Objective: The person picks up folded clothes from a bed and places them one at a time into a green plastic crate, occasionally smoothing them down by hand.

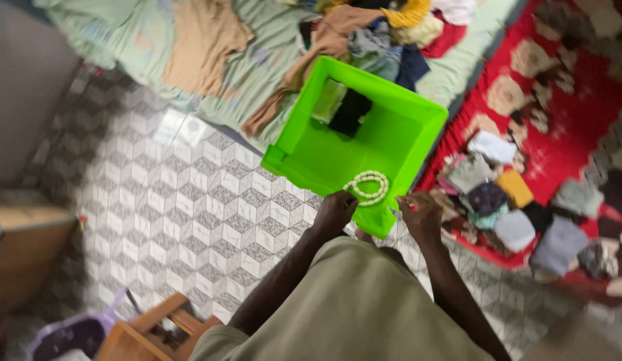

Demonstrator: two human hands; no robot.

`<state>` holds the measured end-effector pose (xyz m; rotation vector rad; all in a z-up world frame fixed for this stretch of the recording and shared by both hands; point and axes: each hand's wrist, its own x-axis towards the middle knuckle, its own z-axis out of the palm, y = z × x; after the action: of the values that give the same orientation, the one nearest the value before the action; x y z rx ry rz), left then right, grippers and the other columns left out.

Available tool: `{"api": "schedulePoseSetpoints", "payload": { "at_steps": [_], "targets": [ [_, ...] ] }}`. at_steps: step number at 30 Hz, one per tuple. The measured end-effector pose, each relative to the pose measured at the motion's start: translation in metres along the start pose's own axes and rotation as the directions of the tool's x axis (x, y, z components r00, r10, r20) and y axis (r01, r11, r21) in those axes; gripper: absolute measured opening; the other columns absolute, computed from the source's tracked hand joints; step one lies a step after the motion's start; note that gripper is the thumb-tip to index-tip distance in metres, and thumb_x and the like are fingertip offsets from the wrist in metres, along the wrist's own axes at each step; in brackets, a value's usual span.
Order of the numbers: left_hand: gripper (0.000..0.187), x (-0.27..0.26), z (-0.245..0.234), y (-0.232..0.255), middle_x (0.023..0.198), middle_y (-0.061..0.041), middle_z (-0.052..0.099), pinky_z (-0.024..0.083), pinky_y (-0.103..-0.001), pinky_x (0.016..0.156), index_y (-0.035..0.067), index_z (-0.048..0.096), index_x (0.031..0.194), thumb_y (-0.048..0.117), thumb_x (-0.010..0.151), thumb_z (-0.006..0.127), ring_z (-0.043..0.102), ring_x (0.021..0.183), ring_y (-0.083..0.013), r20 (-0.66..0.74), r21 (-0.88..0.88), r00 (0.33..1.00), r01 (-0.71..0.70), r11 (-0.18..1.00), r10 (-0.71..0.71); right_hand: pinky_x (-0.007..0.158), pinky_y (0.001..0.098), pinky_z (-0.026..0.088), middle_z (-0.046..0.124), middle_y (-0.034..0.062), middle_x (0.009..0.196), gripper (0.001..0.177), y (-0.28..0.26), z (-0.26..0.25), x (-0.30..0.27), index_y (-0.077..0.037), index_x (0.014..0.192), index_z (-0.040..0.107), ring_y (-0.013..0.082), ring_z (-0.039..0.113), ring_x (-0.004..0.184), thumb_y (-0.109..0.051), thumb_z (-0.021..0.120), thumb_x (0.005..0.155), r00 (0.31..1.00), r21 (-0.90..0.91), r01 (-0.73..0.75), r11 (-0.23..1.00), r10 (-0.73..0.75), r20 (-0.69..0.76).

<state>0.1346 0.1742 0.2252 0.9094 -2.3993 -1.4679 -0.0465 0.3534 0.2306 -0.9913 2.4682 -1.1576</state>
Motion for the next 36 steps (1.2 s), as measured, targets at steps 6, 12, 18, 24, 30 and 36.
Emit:
{"api": "schedulePoseSetpoints", "payload": {
  "at_steps": [6, 12, 18, 24, 30, 36],
  "targets": [
    [0.013, 0.024, -0.005, -0.025, 0.088, -0.017, 0.074, 0.058, -0.040, 0.066, 0.001, 0.074, 0.093, 0.013, 0.089, 0.074, 0.073, 0.073, -0.0309, 0.115, -0.032, 0.987, -0.111, 0.993, 0.114, 0.072, 0.0358, 0.056, 0.074, 0.0135, 0.096, 0.017, -0.008, 0.011, -0.040, 0.001, 0.095, 0.076, 0.0263, 0.072, 0.083, -0.013, 0.079, 0.085, 0.984, 0.097, -0.082, 0.992, 0.096, -0.150],
    [0.013, 0.033, -0.014, -0.033, 0.089, -0.017, 0.075, 0.059, -0.037, 0.068, 0.001, 0.074, 0.093, 0.014, 0.090, 0.075, 0.075, 0.075, -0.0289, 0.202, -0.019, 0.947, -0.249, 0.968, 0.248, 0.071, 0.0362, 0.057, 0.073, 0.0122, 0.092, 0.011, -0.030, 0.015, -0.078, -0.001, 0.091, 0.076, 0.0266, 0.072, 0.081, -0.011, 0.080, 0.087, 0.937, 0.043, -0.208, 0.977, 0.212, -0.279],
    [0.016, 0.034, -0.008, -0.023, 0.090, -0.017, 0.076, 0.058, -0.038, 0.069, 0.000, 0.075, 0.095, 0.015, 0.089, 0.074, 0.074, 0.076, -0.0299, 0.384, 0.023, 0.892, -0.269, 0.963, 0.240, 0.074, 0.0364, 0.058, 0.074, 0.0124, 0.093, 0.010, -0.025, 0.014, -0.117, -0.001, 0.092, 0.075, 0.0270, 0.073, 0.083, -0.009, 0.078, 0.087, 0.854, 0.062, -0.300, 0.952, 0.297, -0.427],
    [0.018, 0.036, 0.009, -0.012, 0.090, -0.018, 0.076, 0.059, -0.038, 0.072, 0.000, 0.074, 0.095, 0.017, 0.092, 0.072, 0.076, 0.080, -0.0301, 0.449, 0.007, 0.844, -0.332, 0.943, 0.293, 0.069, 0.0354, 0.059, 0.072, 0.0132, 0.087, 0.012, -0.007, 0.013, -0.143, 0.000, 0.090, 0.074, 0.0251, 0.074, 0.076, -0.010, 0.081, 0.085, 0.756, 0.142, -0.378, 0.915, 0.394, -0.523],
    [0.019, 0.033, 0.030, 0.005, 0.089, -0.018, 0.076, 0.059, -0.038, 0.071, -0.001, 0.073, 0.096, 0.018, 0.092, 0.072, 0.077, 0.079, -0.0296, 0.441, 0.059, 0.871, -0.271, 0.961, 0.218, 0.068, 0.0327, 0.060, 0.074, 0.0132, 0.095, 0.015, 0.029, -0.009, -0.139, 0.000, 0.097, 0.075, 0.0236, 0.075, 0.081, -0.011, 0.080, 0.088, 0.742, 0.214, -0.388, 0.896, 0.442, -0.504],
    [0.017, 0.025, 0.073, 0.036, 0.091, -0.016, 0.077, 0.060, -0.038, 0.072, 0.001, 0.076, 0.097, 0.017, 0.091, 0.073, 0.077, 0.081, -0.0291, 0.422, 0.124, 0.887, -0.261, 0.957, 0.187, 0.066, 0.0342, 0.058, 0.072, 0.0127, 0.089, 0.013, 0.088, -0.046, -0.135, -0.001, 0.093, 0.074, 0.0239, 0.074, 0.077, -0.012, 0.080, 0.090, 0.765, 0.195, -0.411, 0.891, 0.453, -0.458]
  ]
}}
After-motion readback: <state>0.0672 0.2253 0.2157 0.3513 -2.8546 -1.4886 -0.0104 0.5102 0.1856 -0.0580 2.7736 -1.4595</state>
